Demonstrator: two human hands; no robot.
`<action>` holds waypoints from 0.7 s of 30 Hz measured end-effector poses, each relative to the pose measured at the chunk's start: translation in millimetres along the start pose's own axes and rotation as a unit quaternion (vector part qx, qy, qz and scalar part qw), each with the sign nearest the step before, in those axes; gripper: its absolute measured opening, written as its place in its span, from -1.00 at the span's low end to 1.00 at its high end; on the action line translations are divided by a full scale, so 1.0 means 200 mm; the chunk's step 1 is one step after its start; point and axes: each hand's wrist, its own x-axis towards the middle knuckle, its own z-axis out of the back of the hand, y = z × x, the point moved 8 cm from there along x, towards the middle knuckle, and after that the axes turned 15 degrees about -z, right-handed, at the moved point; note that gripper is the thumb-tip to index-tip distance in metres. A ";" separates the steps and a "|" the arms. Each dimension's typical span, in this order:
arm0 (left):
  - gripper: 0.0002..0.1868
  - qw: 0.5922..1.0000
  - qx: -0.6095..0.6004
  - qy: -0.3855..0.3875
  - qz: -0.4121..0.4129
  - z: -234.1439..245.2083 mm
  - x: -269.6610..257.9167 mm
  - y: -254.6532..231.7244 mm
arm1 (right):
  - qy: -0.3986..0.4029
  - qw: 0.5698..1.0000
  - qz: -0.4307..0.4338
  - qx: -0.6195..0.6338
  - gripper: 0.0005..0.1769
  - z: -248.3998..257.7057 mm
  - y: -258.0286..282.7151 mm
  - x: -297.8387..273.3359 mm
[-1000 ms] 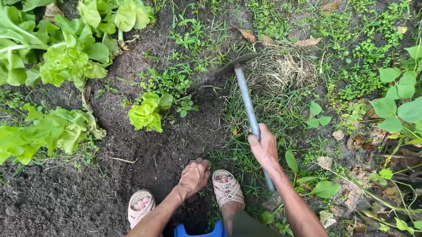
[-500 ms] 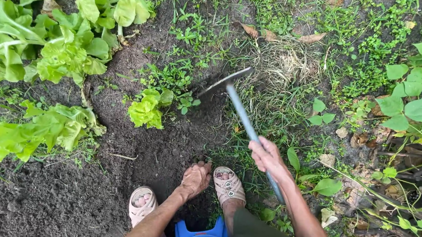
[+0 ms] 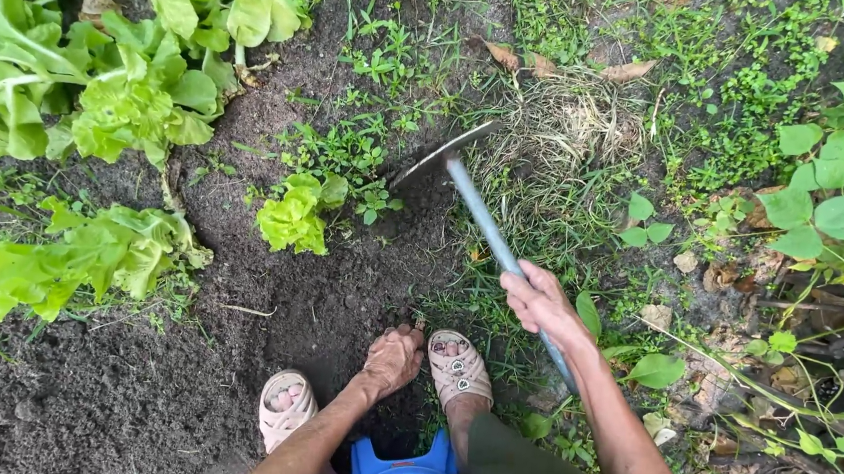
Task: Weeding a garden bed around lettuce plants using a hand hoe and hands
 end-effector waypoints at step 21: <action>-0.83 0.998 0.034 0.009 -0.049 -0.27 0.03 0.06 | -0.027 0.992 -0.028 -0.120 -0.41 0.41 -0.24 -0.19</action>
